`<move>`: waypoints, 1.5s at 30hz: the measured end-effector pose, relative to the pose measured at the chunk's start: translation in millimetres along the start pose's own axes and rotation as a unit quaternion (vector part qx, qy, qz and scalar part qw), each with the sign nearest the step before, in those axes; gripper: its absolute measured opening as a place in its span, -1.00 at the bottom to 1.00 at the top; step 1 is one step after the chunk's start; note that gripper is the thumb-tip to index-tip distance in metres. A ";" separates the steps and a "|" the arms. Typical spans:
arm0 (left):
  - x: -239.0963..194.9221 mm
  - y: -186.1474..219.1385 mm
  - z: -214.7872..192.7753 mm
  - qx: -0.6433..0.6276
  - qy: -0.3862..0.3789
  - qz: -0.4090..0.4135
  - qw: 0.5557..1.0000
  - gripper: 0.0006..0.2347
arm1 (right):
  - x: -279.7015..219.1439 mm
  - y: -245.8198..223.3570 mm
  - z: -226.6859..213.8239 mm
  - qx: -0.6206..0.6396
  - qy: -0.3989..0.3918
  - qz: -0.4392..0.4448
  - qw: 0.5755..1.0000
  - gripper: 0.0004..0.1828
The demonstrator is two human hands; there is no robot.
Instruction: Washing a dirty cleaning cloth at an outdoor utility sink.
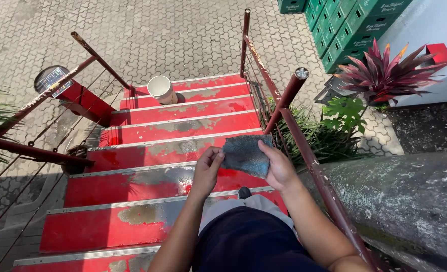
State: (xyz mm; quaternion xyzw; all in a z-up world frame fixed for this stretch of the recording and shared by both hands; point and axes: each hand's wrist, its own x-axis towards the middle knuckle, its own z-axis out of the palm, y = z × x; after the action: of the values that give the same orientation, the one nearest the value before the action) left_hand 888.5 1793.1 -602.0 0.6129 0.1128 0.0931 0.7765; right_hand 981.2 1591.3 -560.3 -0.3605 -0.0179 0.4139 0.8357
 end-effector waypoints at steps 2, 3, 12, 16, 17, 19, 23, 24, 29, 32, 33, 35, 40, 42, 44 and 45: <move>8.4 -26.4 1.1 0.013 0.006 -0.038 0.999 -0.87 | 7.7 17.9 -20.8 0.034 0.017 0.020 0.999 -0.48; 41.1 -29.1 4.0 0.022 0.010 -0.030 0.999 -0.87 | 31.3 5.3 -26.7 0.041 0.005 0.017 0.999 -0.47; 115.8 -72.7 0.8 -0.005 -0.017 -0.049 0.999 -0.91 | 108.5 -42.1 -74.4 0.011 0.031 0.024 0.999 -0.46; 161.2 -64.3 -14.4 -0.052 -0.032 -0.057 0.997 -0.91 | 145.6 -71.2 -60.8 -0.002 0.005 0.003 1.000 -0.45; 172.7 -59.3 -18.9 -0.003 -0.020 -0.049 0.999 -0.89 | 158.2 -73.1 -66.5 -0.023 0.028 -0.041 0.998 -0.46; 194.8 -68.5 -36.7 0.045 0.000 -0.050 0.998 -0.88 | 186.6 -73.5 -79.9 -0.041 0.053 -0.074 0.995 -0.48; 223.6 -126.8 -82.8 0.021 0.063 -0.026 0.997 -0.85 | 257.6 -42.9 -141.9 -0.089 0.064 -0.051 0.993 -0.44; 234.4 -138.5 -93.5 0.017 0.070 -0.013 0.997 -0.85 | 280.6 -32.4 -162.9 -0.116 0.098 -0.042 0.988 -0.43; 276.7 -158.2 -106.1 0.012 0.115 0.021 0.993 -0.75 | 354.1 -3.4 -116.4 -0.105 -0.019 0.032 0.994 -0.50; 301.8 -135.5 -100.7 -0.010 0.102 0.037 0.994 -0.67 | 378.5 -1.3 -119.8 -0.097 -0.050 0.089 0.990 -0.50; 318.8 -124.2 -103.2 -0.022 0.079 0.030 0.996 -0.67 | 393.7 -1.8 -124.7 -0.084 -0.061 0.100 0.990 -0.49; 347.4 -130.1 -110.9 -0.034 0.068 0.035 0.996 -0.70 | 419.5 -23.2 -115.5 -0.083 -0.030 0.099 0.991 -0.51; 423.1 -187.4 -140.9 -0.044 0.054 0.038 0.997 -0.80 | 489.6 -49.5 -144.8 -0.088 0.025 0.055 0.994 -0.56; 456.9 -219.2 -153.7 -0.034 0.052 0.026 0.998 -0.84 | 524.2 -48.1 -172.9 -0.093 0.002 0.072 0.993 -0.52; 495.7 -243.7 -161.4 -0.035 0.036 0.015 0.999 -0.88 | 560.7 -34.8 -217.4 -0.089 0.003 0.059 0.994 -0.53; 518.4 -253.8 -165.0 -0.036 0.025 0.011 0.999 -0.91 | 580.9 -31.1 -237.8 -0.089 -0.002 0.046 0.995 -0.53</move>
State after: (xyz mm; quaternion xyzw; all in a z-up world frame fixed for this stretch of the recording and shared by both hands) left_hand 1338.6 2034.6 -917.4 0.5832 0.1219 0.1208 0.7940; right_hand 1461.9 1848.5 -872.9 -0.4327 -0.0399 0.4493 0.7806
